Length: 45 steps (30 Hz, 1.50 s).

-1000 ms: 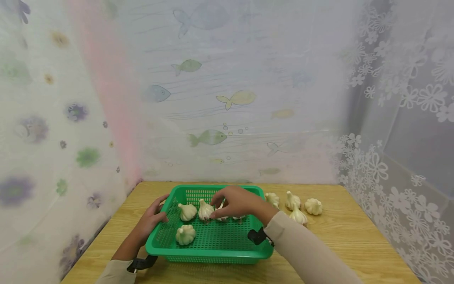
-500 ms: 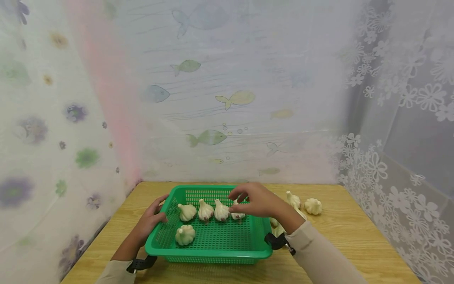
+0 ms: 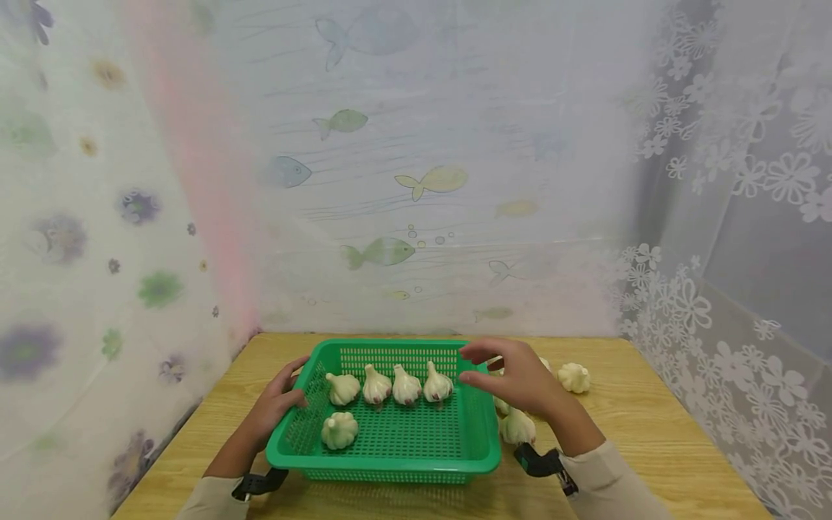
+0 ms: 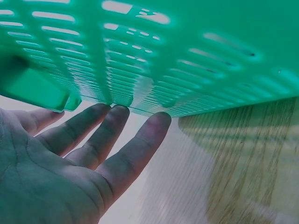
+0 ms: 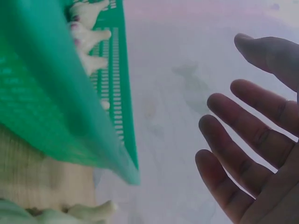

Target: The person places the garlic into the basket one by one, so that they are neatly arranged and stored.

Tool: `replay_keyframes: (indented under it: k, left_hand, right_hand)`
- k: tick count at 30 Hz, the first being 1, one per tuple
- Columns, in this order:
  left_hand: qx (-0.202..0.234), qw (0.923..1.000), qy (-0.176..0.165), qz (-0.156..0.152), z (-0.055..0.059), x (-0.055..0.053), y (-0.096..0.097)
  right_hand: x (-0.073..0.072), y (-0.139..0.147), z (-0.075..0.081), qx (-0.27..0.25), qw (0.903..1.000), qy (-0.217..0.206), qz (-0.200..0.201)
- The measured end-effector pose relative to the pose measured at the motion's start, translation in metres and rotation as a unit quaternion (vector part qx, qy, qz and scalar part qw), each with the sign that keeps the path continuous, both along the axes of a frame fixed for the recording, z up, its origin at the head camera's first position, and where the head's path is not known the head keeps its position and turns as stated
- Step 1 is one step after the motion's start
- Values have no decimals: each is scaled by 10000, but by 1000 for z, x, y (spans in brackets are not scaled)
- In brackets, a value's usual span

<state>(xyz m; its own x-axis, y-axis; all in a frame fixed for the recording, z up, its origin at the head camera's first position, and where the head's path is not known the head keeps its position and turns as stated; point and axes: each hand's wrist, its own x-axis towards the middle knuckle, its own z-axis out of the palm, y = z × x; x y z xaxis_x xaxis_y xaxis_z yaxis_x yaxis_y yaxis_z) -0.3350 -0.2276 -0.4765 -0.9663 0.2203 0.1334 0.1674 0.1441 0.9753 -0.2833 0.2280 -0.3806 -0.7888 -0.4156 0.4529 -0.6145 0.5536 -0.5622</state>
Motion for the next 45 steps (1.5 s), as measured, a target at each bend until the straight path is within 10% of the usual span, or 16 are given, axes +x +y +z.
replay_keyframes:
  k: [9, 20, 45]
  left_hand:
    - [9, 10000, 13, -48, 1, 2, -1]
    - [29, 10000, 24, -28, -1, 0, 0]
    - [-64, 10000, -6, -17, -1, -1, 0]
  right_hand:
    - [5, 28, -32, -502, 9958, 148, -755]
    - [9, 55, -72, -1028, 9868, -676, -1052]
    - [12, 78, -106, -1038, 9724, -1234, -1684]
